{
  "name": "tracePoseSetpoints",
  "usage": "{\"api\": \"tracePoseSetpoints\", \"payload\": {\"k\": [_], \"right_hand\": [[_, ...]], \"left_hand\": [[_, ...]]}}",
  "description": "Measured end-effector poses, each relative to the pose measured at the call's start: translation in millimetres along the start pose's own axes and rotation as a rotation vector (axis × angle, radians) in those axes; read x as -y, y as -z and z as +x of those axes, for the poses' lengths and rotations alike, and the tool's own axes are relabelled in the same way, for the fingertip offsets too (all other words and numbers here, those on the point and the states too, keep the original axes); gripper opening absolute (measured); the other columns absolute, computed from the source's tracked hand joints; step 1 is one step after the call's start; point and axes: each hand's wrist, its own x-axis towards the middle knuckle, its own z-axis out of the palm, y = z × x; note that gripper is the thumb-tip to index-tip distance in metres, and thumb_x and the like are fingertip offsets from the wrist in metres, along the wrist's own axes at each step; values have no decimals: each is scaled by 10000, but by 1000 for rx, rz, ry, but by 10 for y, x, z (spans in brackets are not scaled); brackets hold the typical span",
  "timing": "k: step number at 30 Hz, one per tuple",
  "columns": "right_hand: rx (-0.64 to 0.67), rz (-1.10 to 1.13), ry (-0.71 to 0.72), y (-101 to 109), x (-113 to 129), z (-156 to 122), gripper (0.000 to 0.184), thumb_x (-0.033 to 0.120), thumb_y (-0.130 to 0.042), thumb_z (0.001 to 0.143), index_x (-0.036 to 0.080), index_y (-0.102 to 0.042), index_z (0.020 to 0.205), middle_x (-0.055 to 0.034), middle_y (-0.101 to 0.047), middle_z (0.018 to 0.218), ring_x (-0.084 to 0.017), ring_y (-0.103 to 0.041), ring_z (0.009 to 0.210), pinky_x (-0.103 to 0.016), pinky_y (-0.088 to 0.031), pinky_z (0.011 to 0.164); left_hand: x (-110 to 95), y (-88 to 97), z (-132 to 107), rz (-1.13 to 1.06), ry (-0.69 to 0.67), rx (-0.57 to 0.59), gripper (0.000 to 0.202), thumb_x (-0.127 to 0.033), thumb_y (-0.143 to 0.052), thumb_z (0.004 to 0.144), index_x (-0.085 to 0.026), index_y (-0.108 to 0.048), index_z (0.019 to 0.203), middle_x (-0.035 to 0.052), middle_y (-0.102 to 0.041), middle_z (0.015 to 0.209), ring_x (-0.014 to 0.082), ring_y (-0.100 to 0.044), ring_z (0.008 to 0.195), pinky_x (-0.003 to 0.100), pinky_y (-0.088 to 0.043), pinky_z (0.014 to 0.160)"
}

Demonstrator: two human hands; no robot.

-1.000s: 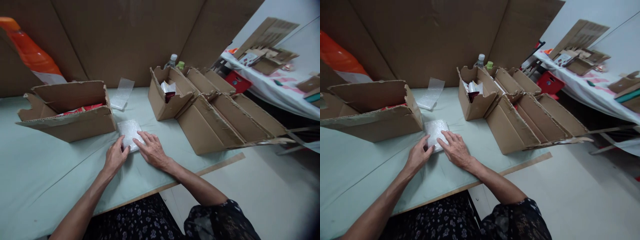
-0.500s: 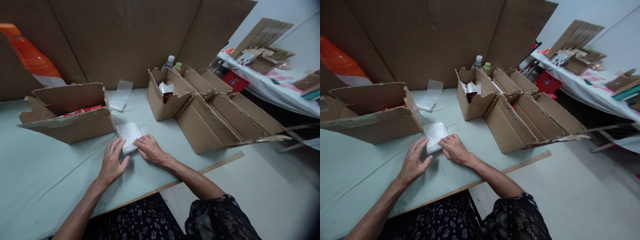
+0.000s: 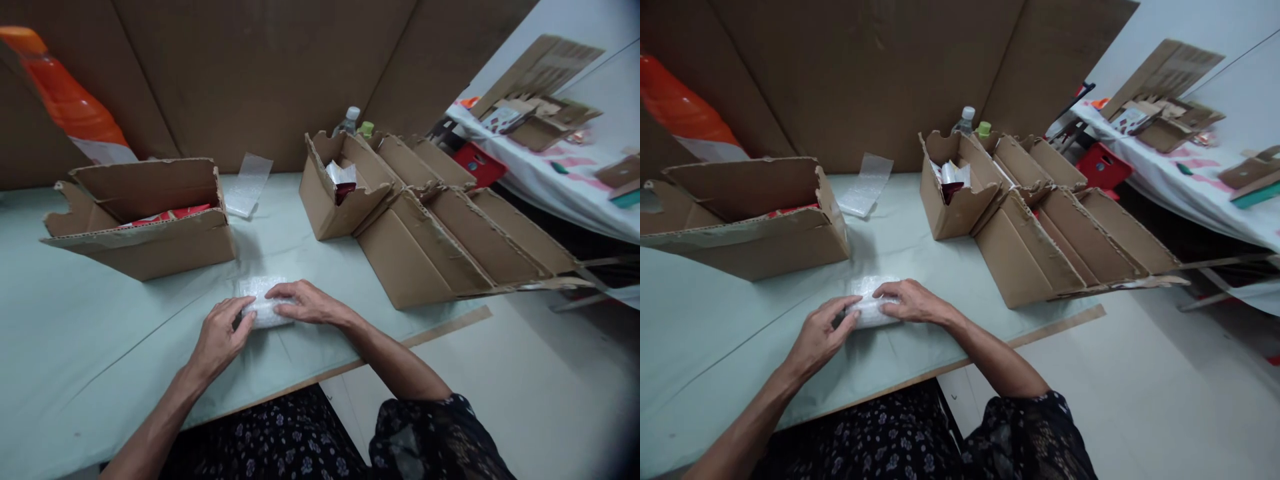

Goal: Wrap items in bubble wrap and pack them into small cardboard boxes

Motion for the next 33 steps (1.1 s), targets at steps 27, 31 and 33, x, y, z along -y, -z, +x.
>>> {"api": "tracePoseSetpoints", "payload": {"k": [27, 31, 33], "right_hand": [[-254, 345, 97, -407, 52, 36, 250, 365, -789, 806, 187, -665, 932, -9, -682, 911, -160, -611, 840, -280, -471, 789], [-284, 389, 69, -400, 12, 60, 457, 397, -799, 779, 197, -641, 1158, -62, -702, 1085, -199, -643, 984, -328, -487, 884], [-283, 510, 0, -392, -63, 75, 600, 454, -806, 756, 188, -599, 1252, -96, -690, 1160, -202, -648, 997, -337, -500, 883]], "left_hand": [[-2, 141, -105, -634, 480, 122, 948, -517, -735, 756, -133, -341, 1527, 155, -671, 1221, 246, -699, 995, 368, -563, 857], [-94, 159, -90, -642, 464, 57, 871, -465, -716, 787, -136, -377, 1519, 107, -703, 1107, 189, -685, 852, 308, -558, 768], [-82, 159, -99, -593, 444, 14, 814, -452, -701, 794, -142, -428, 1496, 108, -706, 1121, 194, -689, 893, 307, -556, 800]]}}
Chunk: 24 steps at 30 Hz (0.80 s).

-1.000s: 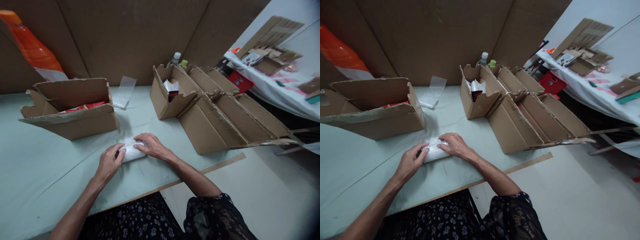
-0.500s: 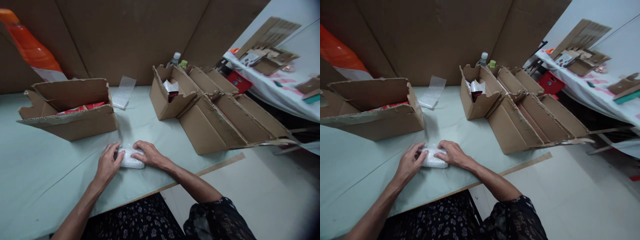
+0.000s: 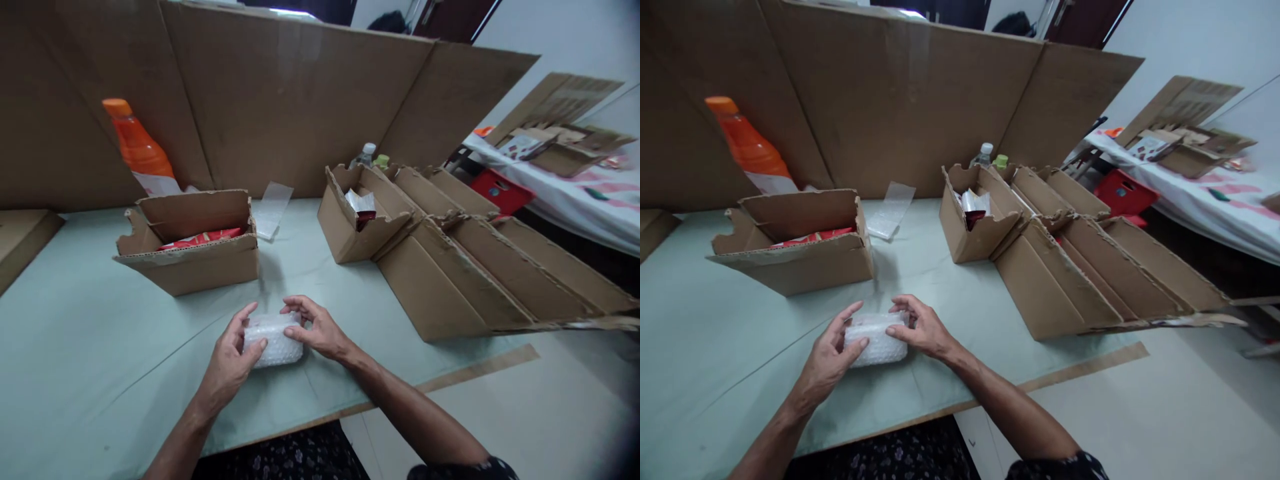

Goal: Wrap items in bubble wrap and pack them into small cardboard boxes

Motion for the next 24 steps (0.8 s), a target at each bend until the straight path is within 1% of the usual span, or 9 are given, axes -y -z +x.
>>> {"api": "tracePoseSetpoints", "payload": {"k": [3, 5, 7, 10, 13, 15, 18, 21, 24], "right_hand": [[36, 115, -120, 33, -56, 4, 662, 527, -801, 726, 171, -609, 1249, -88, -688, 1102, -168, -631, 861, -306, -510, 784], [100, 45, -135, 6, -40, -12, 612, 508, -815, 705, 173, -657, 1192, -49, -686, 988, -148, -589, 773, -279, -487, 716], [145, -103, -109, -60, 1, -25, 535, 441, -814, 715, 181, -687, 1165, -27, -682, 920, -145, -558, 734, -267, -462, 683], [125, -245, -36, -178, 51, -4, 447, 356, -768, 760, 192, -693, 1169, -36, -704, 977, -171, -587, 800, -281, -465, 737], [104, -239, 8, -251, 86, 66, 372, 360, -744, 781, 187, -702, 1108, -43, -708, 1005, -188, -611, 871, -286, -470, 785], [117, -208, 14, -253, 148, 123, 354, 399, -742, 796, 179, -706, 1070, -35, -704, 962, -177, -606, 841, -271, -472, 754], [126, -208, 48, -169, 355, 217, 362, 452, -739, 818, 178, -708, 1052, -27, -698, 921, -164, -595, 810, -253, -477, 711], [34, -246, 134, 6, 673, 333, 356, 469, -725, 850, 188, -697, 1068, -32, -699, 921, -172, -620, 826, -270, -507, 750], [-142, -231, 250, 206, 1018, 496, 361, 494, -728, 864, 207, -688, 1078, -47, -705, 953, -184, -647, 831, -297, -535, 768]], "left_hand": [[61, 42, 2, 108, -56, -52, 710, -435, -685, 797, -162, -529, 1435, 116, -710, 1180, 222, -684, 1034, 324, -539, 895], [106, 75, 11, 180, -91, -87, 646, -423, -675, 802, -184, -581, 1395, 116, -705, 1238, 234, -674, 1093, 330, -530, 922], [148, 107, 26, 223, -111, -120, 601, -418, -660, 812, -196, -610, 1369, 110, -708, 1258, 235, -679, 1091, 332, -532, 918], [209, 156, 52, 229, -120, -155, 580, -426, -646, 823, -188, -625, 1351, 105, -728, 1212, 221, -698, 1023, 321, -548, 884], [260, 216, 63, 221, -123, -161, 574, -425, -631, 844, -175, -611, 1361, 110, -729, 1207, 204, -710, 962, 306, -568, 836], [248, 272, 55, 247, -162, -154, 550, -418, -615, 873, -171, -599, 1365, 115, -731, 1200, 204, -719, 960, 306, -580, 829], [86, 408, 34, 373, -391, -224, 475, -394, -608, 915, -189, -599, 1344, 111, -724, 1200, 213, -713, 1024, 326, -589, 872], [-229, 623, 59, 565, -740, -438, 459, -309, -634, 922, -215, -572, 1367, 121, -670, 1284, 241, -655, 1169, 398, -558, 987], [-533, 889, 185, 774, -958, -657, 589, -181, -687, 876, -227, -522, 1439, 153, -602, 1383, 299, -555, 1327, 510, -465, 1109]]}}
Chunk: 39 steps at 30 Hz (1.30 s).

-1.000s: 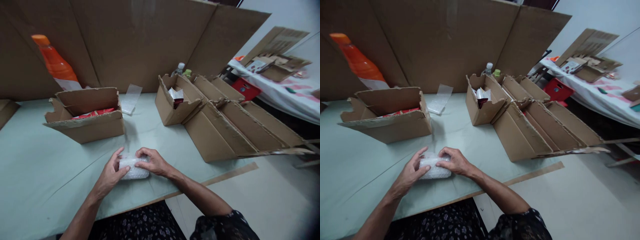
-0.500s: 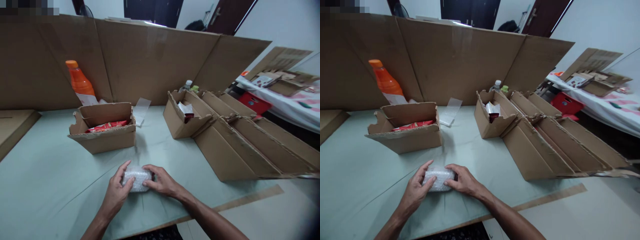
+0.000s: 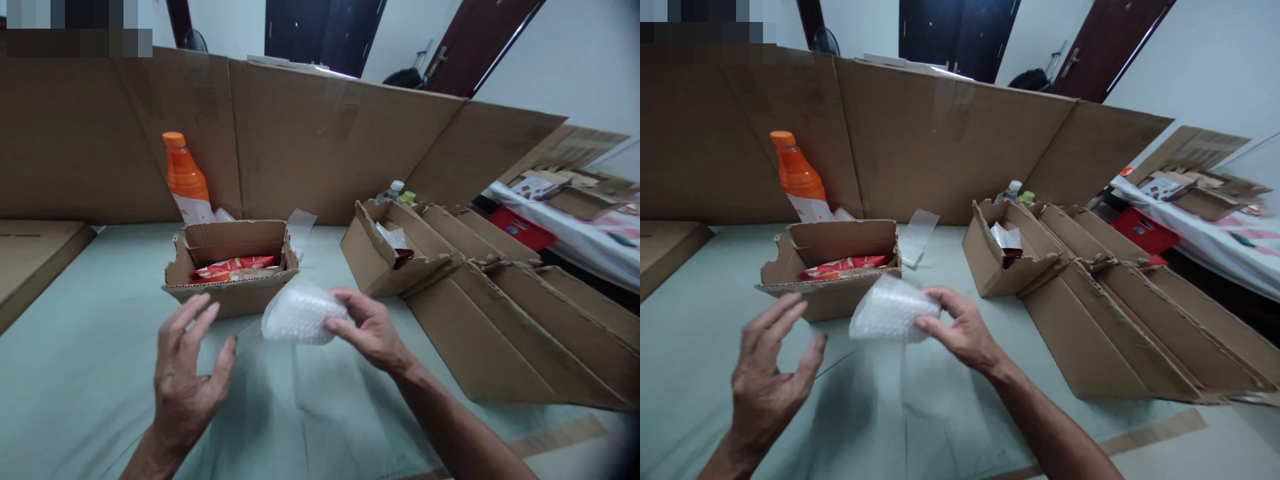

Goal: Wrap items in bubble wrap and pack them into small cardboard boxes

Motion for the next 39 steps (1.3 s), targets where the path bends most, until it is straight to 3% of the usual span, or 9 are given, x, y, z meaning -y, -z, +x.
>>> {"api": "tracePoseSetpoints", "payload": {"k": [3, 6, 13, 17, 21, 25, 29, 34, 39], "right_hand": [[-133, -5, 105, 153, 207, 331, 380, 513, -745, 853, 226, -676, 1091, -55, -698, 979, -196, -656, 847, -317, -550, 759], [-161, -119, 232, 168, 355, 728, 366, 499, -740, 852, 230, -667, 1089, -47, -690, 998, -194, -643, 870, -328, -543, 777], [-17, -374, 354, -182, 385, 1453, 264, 359, -704, 845, 184, -674, 1041, 14, -679, 886, -118, -570, 746, -235, -456, 685], [1, -345, 345, -337, 293, 1523, 250, 356, -681, 857, 173, -659, 1027, 20, -664, 869, -106, -542, 726, -223, -423, 667], [91, -393, 322, -348, 281, 1492, 241, 367, -644, 880, 181, -639, 1035, 15, -668, 897, -111, -547, 731, -228, -410, 676], [382, -583, 289, -367, 416, 1486, 240, 291, -635, 885, 199, -643, 1107, 6, -696, 940, -127, -568, 760, -246, -372, 697], [657, -909, 235, -568, 541, 1537, 184, 244, -642, 885, 190, -672, 1057, -22, -716, 873, -154, -564, 735, -276, -310, 664], [748, -1158, 325, -829, 596, 1616, 89, 172, -633, 894, 143, -714, 914, -97, -736, 869, -206, -610, 809, -329, -313, 726], [730, -1113, 461, -842, 567, 1639, 349, 194, -676, 894, 152, -662, 1240, -105, -751, 1009, -237, -626, 942, -345, -322, 810]], "left_hand": [[236, 23, 238, 161, -94, -32, 695, -114, -703, 844, -199, -470, 1494, 195, -581, 1418, 362, -466, 1424, 587, -385, 1157], [437, -24, 289, 219, -133, -27, 688, -75, -677, 841, -170, -473, 1491, 202, -639, 1321, 370, -528, 1364, 580, -411, 1126], [522, -2, 150, 135, -160, -22, 434, 9, -650, 784, -172, -654, 1178, 105, -703, 996, 260, -672, 985, 511, -490, 1043], [515, 92, 200, 111, -172, 87, 349, -46, -654, 814, -183, -652, 1135, 91, -709, 1010, 242, -684, 952, 561, -449, 1088], [525, 123, 237, 88, -193, 104, 336, -56, -648, 824, -187, -649, 1133, 87, -704, 1000, 234, -674, 947, 518, -496, 1031], [514, 94, 200, 62, -151, 75, 358, -52, -644, 821, -222, -643, 1136, 76, -689, 1000, 247, -664, 974, 495, -521, 984], [511, 75, 170, 62, -149, 67, 378, -44, -640, 812, -233, -640, 1140, 70, -683, 993, 253, -669, 969, 484, -529, 962], [545, 70, 164, 55, -144, 77, 375, -42, -642, 808, -220, -642, 1139, 75, -685, 1006, 253, -669, 977, 479, -523, 972], [572, 53, 152, 43, -149, 78, 374, -24, -651, 796, -193, -643, 1130, 97, -686, 1011, 269, -661, 998, 476, -519, 971]]}}
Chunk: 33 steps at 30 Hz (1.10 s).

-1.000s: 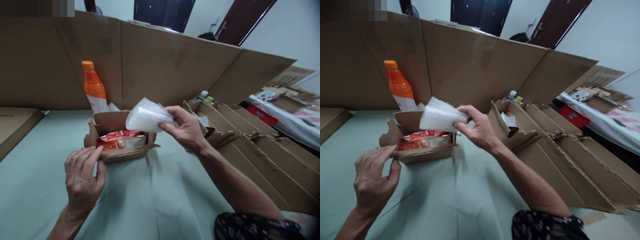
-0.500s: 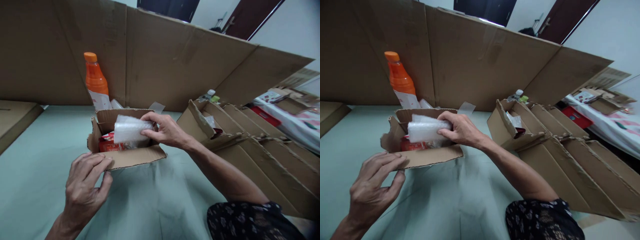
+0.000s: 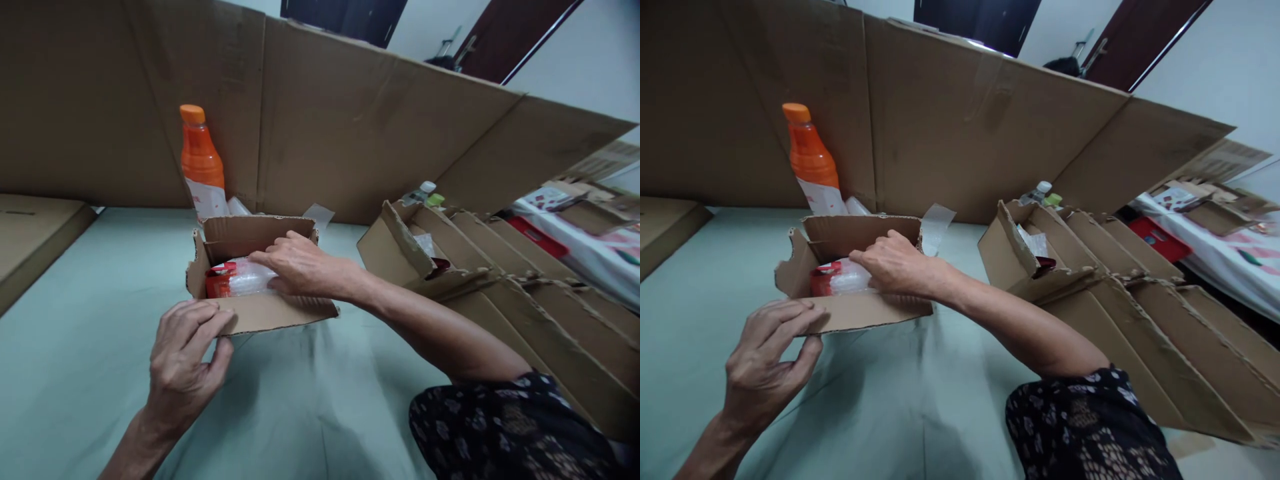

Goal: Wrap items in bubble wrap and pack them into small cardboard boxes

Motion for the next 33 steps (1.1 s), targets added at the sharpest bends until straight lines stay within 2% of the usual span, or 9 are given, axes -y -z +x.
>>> {"api": "tracePoseSetpoints", "payload": {"k": [5, 10, 13, 16, 19, 21, 25, 29, 33], "right_hand": [[136, -42, 97, -58, 58, 171, 222, 76, -531, 942, 162, -722, 1014, -78, -763, 890, -191, -664, 841, -326, -322, 730], [229, -74, 89, -74, 104, 356, 236, 52, -539, 925, 137, -738, 1018, -116, -777, 959, -225, -699, 882, -322, -354, 693], [74, -1, 77, -106, 33, 167, 263, 100, -610, 896, 146, -710, 1134, -117, -775, 1044, -246, -688, 965, -356, -405, 800], [-282, 140, 12, -165, -43, -299, 260, 222, -640, 923, 159, -690, 1171, -130, -732, 1224, -277, -648, 1118, -423, -418, 939], [-698, 315, -211, -313, -79, -886, 197, 272, -602, 960, 202, -699, 1116, -104, -729, 1236, -265, -643, 1170, -448, -427, 1012], [-867, 444, -403, -500, -83, -1220, 179, 296, -601, 957, 226, -696, 1091, -92, -740, 1193, -258, -659, 1146, -451, -456, 1006], [-834, 751, -608, -1002, -44, -1469, 351, 332, -655, 896, 211, -644, 1225, -120, -718, 1220, -249, -677, 1095, -417, -527, 919], [-707, 913, -532, -1368, 30, -1143, 657, 340, -697, 831, 208, -500, 1443, -155, -624, 1387, -267, -625, 1184, -430, -530, 944], [-747, 963, -463, -1498, 96, -770, 640, 362, -647, 855, 189, -489, 1450, -155, -589, 1404, -264, -606, 1166, -397, -557, 892]], "left_hand": [[19, -9, -3, -13, 17, -10, 394, -34, -642, 797, -230, -646, 1139, 73, -685, 1008, 259, -664, 996, 478, -525, 966], [-11, -7, 9, 4, 13, -20, 402, -25, -637, 797, -236, -643, 1139, 64, -689, 999, 250, -660, 986, 462, -529, 953], [-66, 32, -22, 20, 48, -37, 406, -35, -643, 816, -217, -642, 1179, 84, -688, 1048, 250, -660, 1010, 451, -525, 968], [-100, 119, -87, 48, 155, -97, 509, -89, -679, 833, -197, -600, 1324, 132, -656, 1207, 270, -638, 1131, 443, -511, 1016], [-77, 198, -152, 50, 262, -139, 568, -153, -690, 851, -195, -559, 1402, 153, -625, 1289, 287, -601, 1222, 452, -484, 1065], [-31, 196, -188, -2, 380, -129, 538, -212, -684, 869, -202, -568, 1394, 144, -632, 1283, 282, -613, 1200, 457, -482, 1069], [107, 3, -247, -250, 713, -64, 624, -349, -704, 849, -238, -509, 1431, 124, -615, 1356, 265, -642, 1144, 457, -515, 1035], [224, -277, -284, -517, 909, 11, 585, -399, -721, 799, -216, -534, 1323, 109, -625, 1307, 234, -648, 1120, 411, -523, 1017], [229, -409, -316, -598, 1010, 14, 581, -418, -748, 718, -213, -552, 1225, 71, -648, 1185, 224, -641, 1066, 400, -507, 999]]}}
